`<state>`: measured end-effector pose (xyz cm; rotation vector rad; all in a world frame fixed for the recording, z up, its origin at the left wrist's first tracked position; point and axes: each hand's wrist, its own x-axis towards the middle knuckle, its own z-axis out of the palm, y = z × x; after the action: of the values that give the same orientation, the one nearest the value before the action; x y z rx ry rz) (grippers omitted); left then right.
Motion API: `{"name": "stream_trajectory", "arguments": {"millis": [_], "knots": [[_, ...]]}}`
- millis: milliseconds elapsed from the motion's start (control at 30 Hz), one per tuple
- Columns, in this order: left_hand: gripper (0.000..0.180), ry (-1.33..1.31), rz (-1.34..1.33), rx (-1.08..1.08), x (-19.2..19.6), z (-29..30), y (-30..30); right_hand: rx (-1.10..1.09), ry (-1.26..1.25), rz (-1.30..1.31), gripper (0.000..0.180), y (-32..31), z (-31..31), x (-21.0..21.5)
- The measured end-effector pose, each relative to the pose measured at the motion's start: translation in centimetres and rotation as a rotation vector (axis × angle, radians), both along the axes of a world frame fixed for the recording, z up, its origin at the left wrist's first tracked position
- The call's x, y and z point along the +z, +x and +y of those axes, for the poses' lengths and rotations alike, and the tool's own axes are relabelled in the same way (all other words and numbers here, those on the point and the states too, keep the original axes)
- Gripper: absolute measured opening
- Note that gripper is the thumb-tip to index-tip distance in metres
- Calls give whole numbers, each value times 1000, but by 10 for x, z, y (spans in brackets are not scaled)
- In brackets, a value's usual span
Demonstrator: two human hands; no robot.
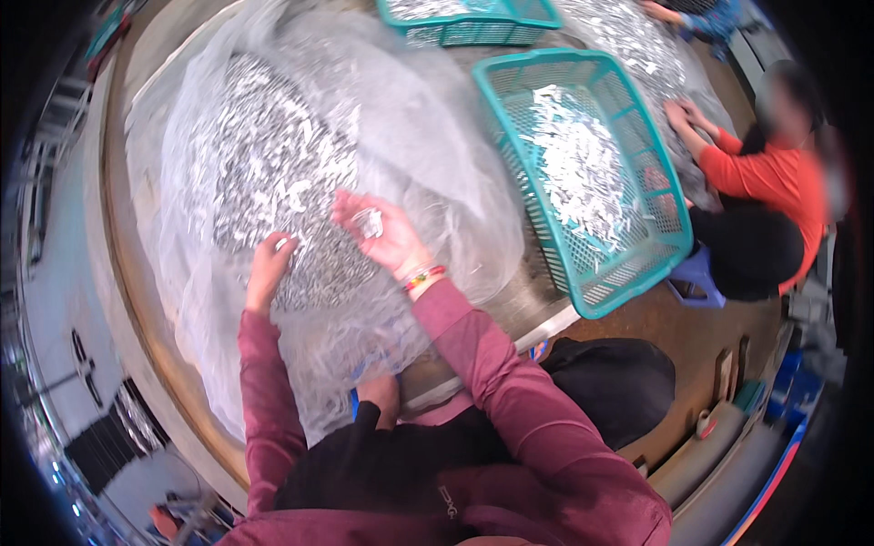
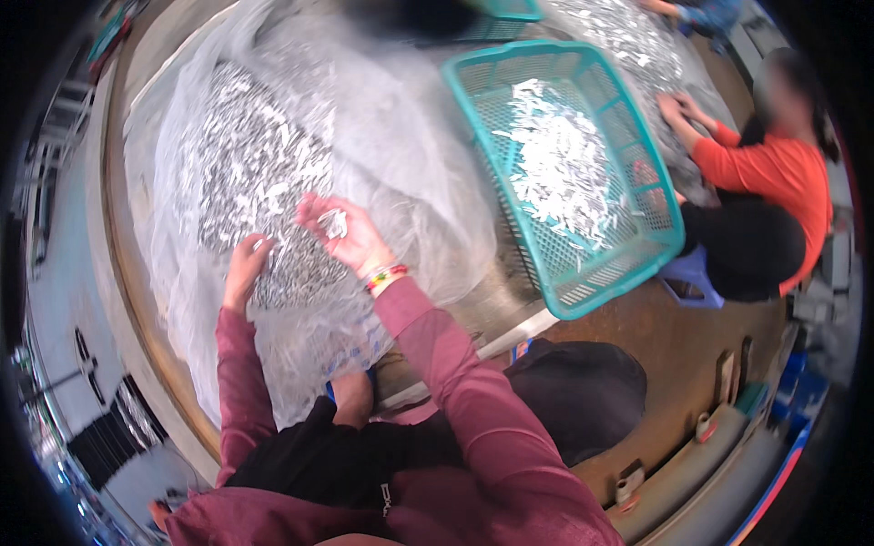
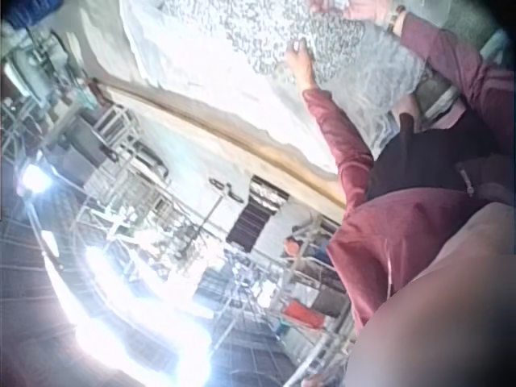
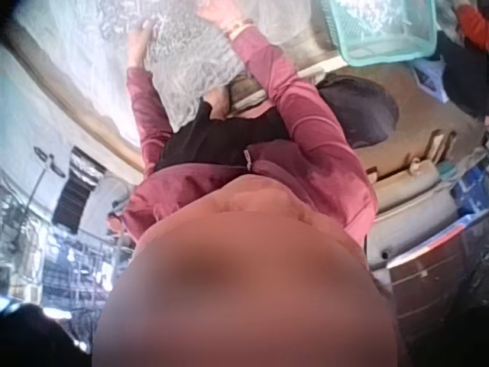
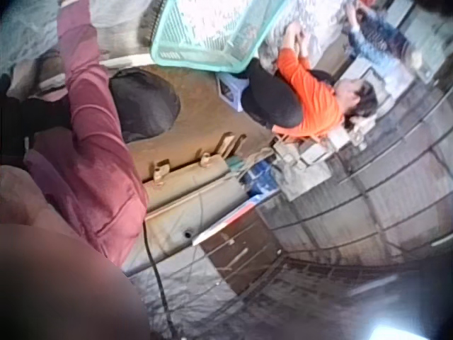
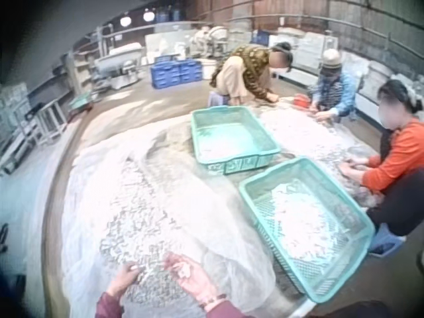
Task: The person sorts small silver fish by hand from a large pile on a white sheet into green plastic baskets. They repeatedly pick up handfuls, separate individual fish, and place them into the baskets while seated at a low table.
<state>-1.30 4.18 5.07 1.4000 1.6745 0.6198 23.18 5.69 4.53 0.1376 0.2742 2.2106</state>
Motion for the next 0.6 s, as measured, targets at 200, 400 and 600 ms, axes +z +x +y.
{"name": "stream_trajectory", "arguments": {"millis": [200, 400, 600], "knots": [[22, 17, 42, -350, 101, -2, 54, 128, -229, -333, 36, -34, -28, 6], [29, 508, 162, -512, 158, -19, 137, -155, -131, -495, 31, -28, -23, 38], [20, 802, 171, -70, 181, -8, 88, -448, 7, 45, 36, 134, 15, 105]]}}
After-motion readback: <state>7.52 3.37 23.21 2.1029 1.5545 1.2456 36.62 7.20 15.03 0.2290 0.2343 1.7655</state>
